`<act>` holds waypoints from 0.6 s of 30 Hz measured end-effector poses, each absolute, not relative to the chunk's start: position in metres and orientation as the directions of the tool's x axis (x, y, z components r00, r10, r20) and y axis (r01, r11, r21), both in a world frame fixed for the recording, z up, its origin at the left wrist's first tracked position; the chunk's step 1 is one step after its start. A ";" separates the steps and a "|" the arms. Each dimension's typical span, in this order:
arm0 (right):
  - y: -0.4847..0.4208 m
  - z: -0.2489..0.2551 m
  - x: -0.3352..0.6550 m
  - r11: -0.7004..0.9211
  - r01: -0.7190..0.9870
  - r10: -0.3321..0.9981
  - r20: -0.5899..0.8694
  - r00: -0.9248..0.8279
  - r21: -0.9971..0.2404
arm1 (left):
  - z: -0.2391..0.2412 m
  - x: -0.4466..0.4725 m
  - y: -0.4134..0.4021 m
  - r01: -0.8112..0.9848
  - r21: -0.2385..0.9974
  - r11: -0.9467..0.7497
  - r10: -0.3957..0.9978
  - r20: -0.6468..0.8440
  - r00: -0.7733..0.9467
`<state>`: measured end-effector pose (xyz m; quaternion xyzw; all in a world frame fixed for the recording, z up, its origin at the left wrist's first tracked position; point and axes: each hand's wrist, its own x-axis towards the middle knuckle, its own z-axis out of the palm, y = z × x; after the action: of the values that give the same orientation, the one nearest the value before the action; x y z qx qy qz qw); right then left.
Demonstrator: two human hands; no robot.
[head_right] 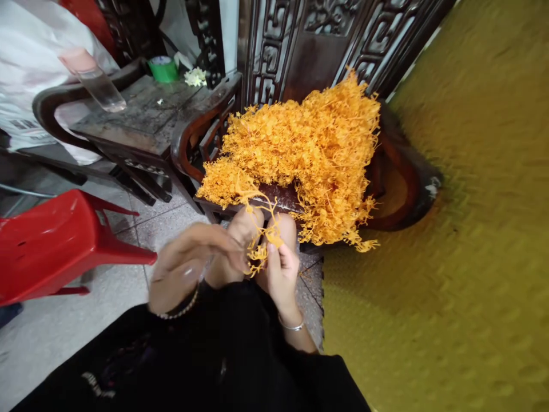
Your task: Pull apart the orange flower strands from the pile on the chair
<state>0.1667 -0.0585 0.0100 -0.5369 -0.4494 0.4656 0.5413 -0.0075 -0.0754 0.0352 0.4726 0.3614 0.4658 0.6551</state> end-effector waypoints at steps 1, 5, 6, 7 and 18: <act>-0.060 0.010 0.165 0.045 0.019 0.977 0.048 0.210 -0.999 | 0.047 0.003 -0.058 -0.249 0.968 0.036 0.959 0.036 0.282; -0.064 0.010 0.160 0.286 0.324 0.902 0.368 0.227 -0.902 | 0.058 0.032 -0.035 -0.101 0.981 -0.169 0.937 0.191 0.292; -0.064 0.010 0.161 0.323 0.378 0.894 0.411 0.179 -0.868 | 0.054 0.034 -0.035 -0.046 0.980 -0.194 0.928 0.198 0.315; -0.064 0.010 0.162 0.352 0.415 0.887 0.441 0.138 -0.839 | 0.049 0.036 -0.035 0.014 0.974 -0.225 0.919 0.207 0.335; -0.059 0.018 0.174 -0.123 -0.181 0.990 -0.106 -0.098 -0.976 | 0.035 0.022 -0.016 0.156 0.953 -0.259 0.804 0.123 0.581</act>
<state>0.1741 -0.0588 0.0176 -0.4564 -0.4426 0.5942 0.4927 0.0225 -0.0164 0.0350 0.7272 0.3300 0.3170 0.5117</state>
